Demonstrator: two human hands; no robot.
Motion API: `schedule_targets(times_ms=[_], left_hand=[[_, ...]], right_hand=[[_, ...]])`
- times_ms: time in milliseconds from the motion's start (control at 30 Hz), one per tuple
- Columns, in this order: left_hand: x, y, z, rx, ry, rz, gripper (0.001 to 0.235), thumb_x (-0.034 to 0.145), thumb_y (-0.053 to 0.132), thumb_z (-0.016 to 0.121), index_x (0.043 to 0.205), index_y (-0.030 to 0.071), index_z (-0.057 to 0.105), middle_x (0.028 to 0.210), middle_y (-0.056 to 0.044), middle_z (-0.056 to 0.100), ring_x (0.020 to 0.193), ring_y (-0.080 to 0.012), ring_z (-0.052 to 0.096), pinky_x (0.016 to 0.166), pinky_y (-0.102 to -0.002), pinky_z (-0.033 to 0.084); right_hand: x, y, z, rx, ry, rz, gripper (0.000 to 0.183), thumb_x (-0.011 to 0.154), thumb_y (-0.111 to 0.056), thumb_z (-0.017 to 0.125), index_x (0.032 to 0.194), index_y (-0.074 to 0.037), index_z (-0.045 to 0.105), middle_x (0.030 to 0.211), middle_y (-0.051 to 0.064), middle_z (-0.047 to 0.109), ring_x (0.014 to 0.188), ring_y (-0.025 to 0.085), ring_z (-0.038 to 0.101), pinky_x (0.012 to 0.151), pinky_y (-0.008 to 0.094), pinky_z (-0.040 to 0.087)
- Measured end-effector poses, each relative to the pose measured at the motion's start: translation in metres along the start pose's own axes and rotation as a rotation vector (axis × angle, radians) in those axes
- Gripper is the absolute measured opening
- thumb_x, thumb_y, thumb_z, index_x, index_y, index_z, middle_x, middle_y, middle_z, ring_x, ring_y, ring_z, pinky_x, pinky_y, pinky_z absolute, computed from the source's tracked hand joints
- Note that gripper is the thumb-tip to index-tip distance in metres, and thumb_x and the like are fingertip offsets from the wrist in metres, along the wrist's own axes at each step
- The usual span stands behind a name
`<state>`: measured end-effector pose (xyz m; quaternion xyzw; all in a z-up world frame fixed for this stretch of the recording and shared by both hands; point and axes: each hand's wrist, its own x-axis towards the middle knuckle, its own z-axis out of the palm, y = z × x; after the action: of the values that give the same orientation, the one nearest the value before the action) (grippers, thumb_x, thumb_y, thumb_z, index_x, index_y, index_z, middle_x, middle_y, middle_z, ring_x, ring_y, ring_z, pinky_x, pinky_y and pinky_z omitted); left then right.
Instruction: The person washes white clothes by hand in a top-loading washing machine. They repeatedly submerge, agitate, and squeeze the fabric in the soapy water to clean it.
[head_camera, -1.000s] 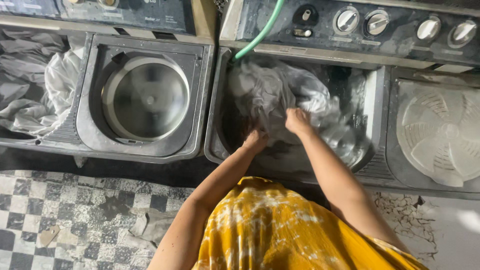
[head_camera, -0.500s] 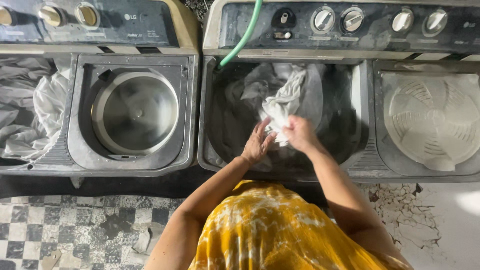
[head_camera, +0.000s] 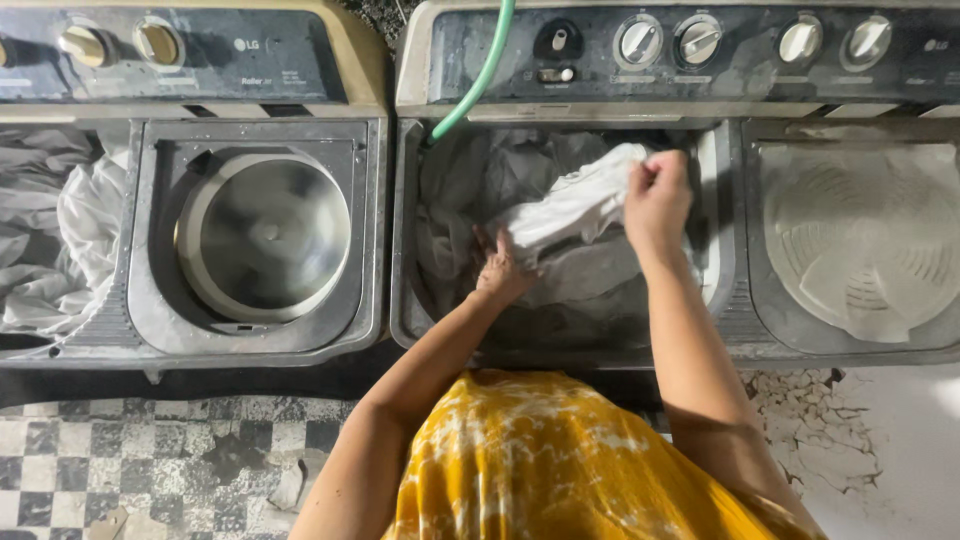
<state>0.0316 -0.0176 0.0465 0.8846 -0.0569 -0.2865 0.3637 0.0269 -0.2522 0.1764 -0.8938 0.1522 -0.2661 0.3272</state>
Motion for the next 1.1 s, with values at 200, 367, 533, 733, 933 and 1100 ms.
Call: schedule_targets(times_ms=[200, 367, 533, 733, 933, 1100], left_hand=[[0.108, -0.079, 0.043, 0.082, 0.053, 0.131, 0.128, 0.080, 0.049, 0.084, 0.161, 0.011, -0.006, 0.165, -0.029, 0.003, 0.151, -0.0487, 0.022, 0.118, -0.051, 0.029], [0.129, -0.100, 0.036, 0.165, -0.005, 0.036, 0.116, 0.079, 0.050, 0.082, 0.160, 0.009, 0.010, 0.161, -0.025, 0.025, 0.147, -0.0440, 0.032, 0.117, -0.049, 0.033], [0.112, -0.100, 0.029, 0.325, -0.082, 0.005, 0.103, 0.075, 0.053, 0.081, 0.149, 0.003, 0.029, 0.149, -0.026, 0.042, 0.138, -0.0423, 0.044, 0.111, -0.047, 0.040], [0.068, -0.105, 0.034, 0.459, -0.174, 0.006, 0.092, 0.071, 0.055, 0.079, 0.136, -0.004, 0.052, 0.134, -0.027, 0.061, 0.128, -0.0402, 0.059, 0.105, -0.045, 0.049], [-0.020, -0.036, -0.020, 0.453, -0.147, 0.098, 0.085, 0.069, 0.057, 0.077, 0.129, 0.001, 0.055, 0.117, -0.021, 0.070, 0.115, -0.0349, 0.067, 0.098, -0.043, 0.052], [-0.059, 0.037, -0.090, 0.338, -0.044, 0.168, 0.070, 0.067, 0.046, 0.076, 0.123, 0.006, 0.063, 0.107, -0.019, 0.075, 0.104, -0.0364, 0.072, 0.091, -0.045, 0.056]], right_hand=[[-0.035, 0.062, 0.085, -0.396, -0.853, 0.235, 0.114, 0.073, -0.028, 0.086, 0.165, -0.029, 0.018, 0.166, 0.027, -0.011, 0.152, 0.053, -0.002, 0.117, 0.065, 0.022], [-0.074, 0.132, 0.133, -0.503, -0.662, -0.126, 0.091, 0.086, -0.018, 0.078, 0.165, -0.032, 0.035, 0.163, 0.035, -0.004, 0.146, 0.061, 0.001, 0.116, 0.070, 0.016], [-0.055, 0.128, 0.108, -0.377, -0.693, 0.226, 0.064, 0.079, -0.022, 0.076, 0.139, -0.012, 0.055, 0.148, 0.018, 0.049, 0.140, 0.039, 0.045, 0.114, 0.049, 0.041], [-0.082, 0.092, 0.062, -0.260, -0.691, 0.318, 0.044, 0.075, -0.021, 0.076, 0.116, -0.006, 0.068, 0.110, 0.020, 0.073, 0.106, 0.039, 0.068, 0.092, 0.048, 0.053], [-0.100, 0.048, 0.001, -0.229, -0.627, 0.407, 0.040, 0.069, -0.027, 0.081, 0.103, -0.007, 0.071, 0.096, 0.020, 0.075, 0.092, 0.037, 0.073, 0.082, 0.046, 0.056], [-0.072, 0.017, -0.059, -0.157, -0.434, 0.207, 0.039, 0.068, -0.023, 0.080, 0.100, -0.005, 0.067, 0.095, 0.018, 0.074, 0.088, 0.034, 0.074, 0.079, 0.043, 0.057]])
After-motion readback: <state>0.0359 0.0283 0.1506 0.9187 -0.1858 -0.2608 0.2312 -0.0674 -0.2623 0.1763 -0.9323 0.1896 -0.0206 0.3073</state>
